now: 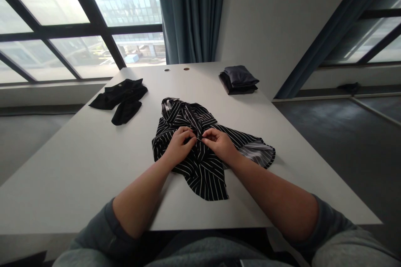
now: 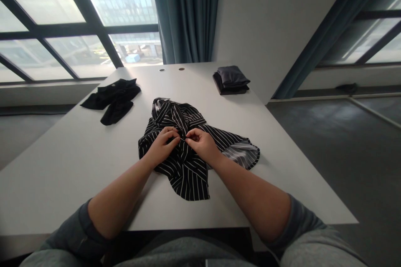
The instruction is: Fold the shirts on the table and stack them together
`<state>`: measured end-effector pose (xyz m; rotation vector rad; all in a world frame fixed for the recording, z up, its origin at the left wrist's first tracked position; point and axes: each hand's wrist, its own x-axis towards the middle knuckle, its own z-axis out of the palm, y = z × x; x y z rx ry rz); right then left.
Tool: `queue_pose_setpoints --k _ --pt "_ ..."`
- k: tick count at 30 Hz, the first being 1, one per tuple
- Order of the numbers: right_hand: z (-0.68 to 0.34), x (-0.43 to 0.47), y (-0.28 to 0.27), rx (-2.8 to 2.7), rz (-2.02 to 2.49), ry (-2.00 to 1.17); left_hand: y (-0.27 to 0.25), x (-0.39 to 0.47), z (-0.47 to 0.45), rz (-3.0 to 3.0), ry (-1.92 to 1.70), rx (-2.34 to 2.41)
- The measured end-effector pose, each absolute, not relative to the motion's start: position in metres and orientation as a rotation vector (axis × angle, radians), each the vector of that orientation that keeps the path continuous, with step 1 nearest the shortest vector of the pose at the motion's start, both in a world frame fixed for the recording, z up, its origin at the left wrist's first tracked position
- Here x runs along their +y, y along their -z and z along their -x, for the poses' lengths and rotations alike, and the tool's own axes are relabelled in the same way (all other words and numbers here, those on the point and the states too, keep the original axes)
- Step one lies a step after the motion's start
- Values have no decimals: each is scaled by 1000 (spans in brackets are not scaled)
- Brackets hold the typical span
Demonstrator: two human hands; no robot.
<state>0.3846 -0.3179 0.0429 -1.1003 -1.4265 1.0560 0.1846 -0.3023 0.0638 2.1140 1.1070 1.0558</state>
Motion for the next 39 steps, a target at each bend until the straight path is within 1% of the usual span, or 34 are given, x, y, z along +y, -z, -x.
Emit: queue_pose_setpoints --k 8,12,15,18,23,32,36,39 --pt "-386 -324 -51 -1609 1148 -836 -74 -303 -178 -2319 -679 1145" --pt "-386 -326 -54 -1678 1145 -781 -71 -302 -176 -2316 -634 1108" --pt "-387 -325 -53 -1677 1160 -737 -72 -300 -175 -2209 -658 1058" --pt "-388 -324 -52 -1660 1180 -758 -75 -297 -170 -2144 -682 946" --pt "-388 -323 -52 -1632 1192 -806 -77 -292 -162 -1897 -538 885" --pt "-388 -320 -52 -1547 1189 -903 -70 -293 -168 -1697 -694 990" --pt "-389 -324 -59 -1448 1216 -861 -65 -295 -175 -1672 -768 1006" --pt "-388 -328 -63 -1468 1204 -768 -62 -298 -180 -1689 -806 1067"
